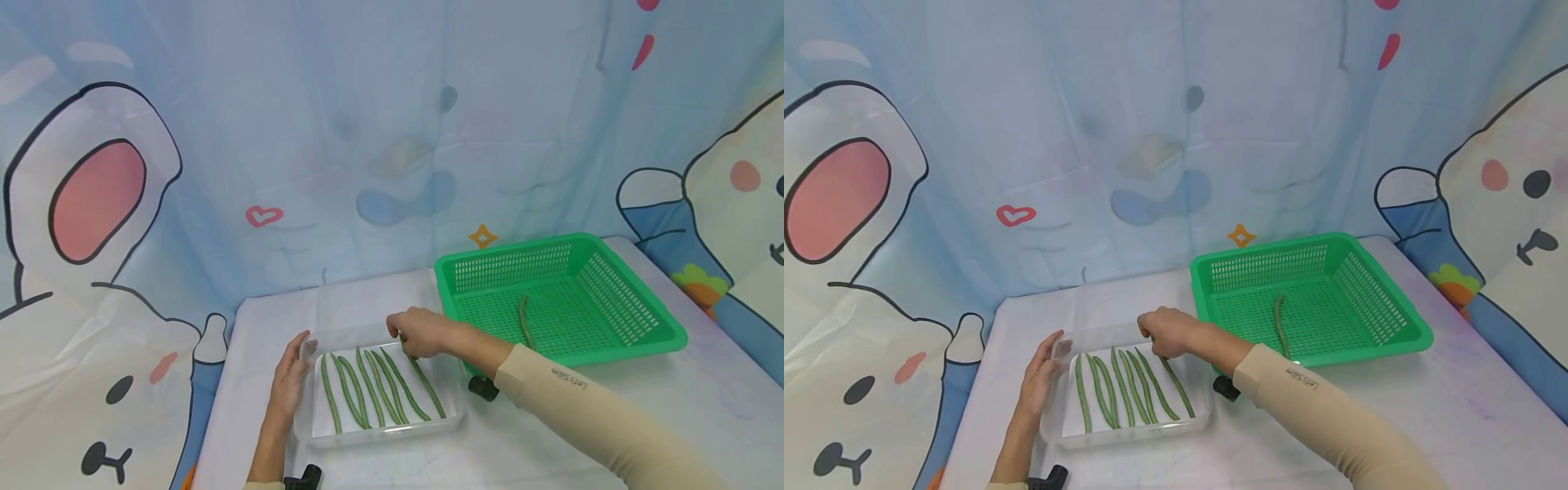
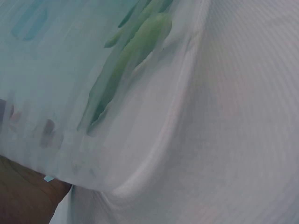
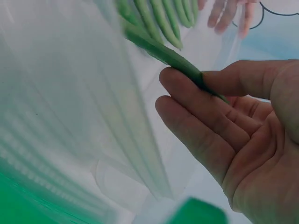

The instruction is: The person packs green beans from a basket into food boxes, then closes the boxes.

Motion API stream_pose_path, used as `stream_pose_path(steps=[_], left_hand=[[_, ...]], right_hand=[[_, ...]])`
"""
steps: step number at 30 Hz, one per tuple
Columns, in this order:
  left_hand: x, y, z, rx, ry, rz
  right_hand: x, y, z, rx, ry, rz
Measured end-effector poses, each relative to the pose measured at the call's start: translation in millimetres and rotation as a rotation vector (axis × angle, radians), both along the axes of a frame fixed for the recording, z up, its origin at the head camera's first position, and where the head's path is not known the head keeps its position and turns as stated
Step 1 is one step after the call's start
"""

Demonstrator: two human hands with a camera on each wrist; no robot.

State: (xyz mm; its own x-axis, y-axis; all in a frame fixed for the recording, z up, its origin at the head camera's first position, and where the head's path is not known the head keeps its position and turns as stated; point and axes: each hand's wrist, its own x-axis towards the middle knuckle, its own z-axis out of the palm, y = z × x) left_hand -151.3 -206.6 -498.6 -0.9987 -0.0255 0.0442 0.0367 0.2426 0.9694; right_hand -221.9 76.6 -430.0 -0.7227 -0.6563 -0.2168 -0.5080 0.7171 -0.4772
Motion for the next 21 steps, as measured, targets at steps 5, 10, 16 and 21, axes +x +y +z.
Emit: stream_pose_path(steps=[5,10,16,21], left_hand=[[-0.4,0.2,-0.3,0.003,-0.008,-0.009],[0.1,0.7,1.5,-0.002,-0.01,-0.003],[0.5,0.3,2.1,-0.009,-0.004,-0.002],[1.0,-0.3,1.3,-0.012,-0.013,-0.005]], right_hand=[[1.4,-0.6,-3.6,0.056,0.075,0.028],[2.7,-1.0,-4.1,0.092,0.126,0.042],[2.8,-1.5,-5.6,0.099,0.154,0.043],[2.6,-1.1,-8.2,0.086,0.213,0.045]])
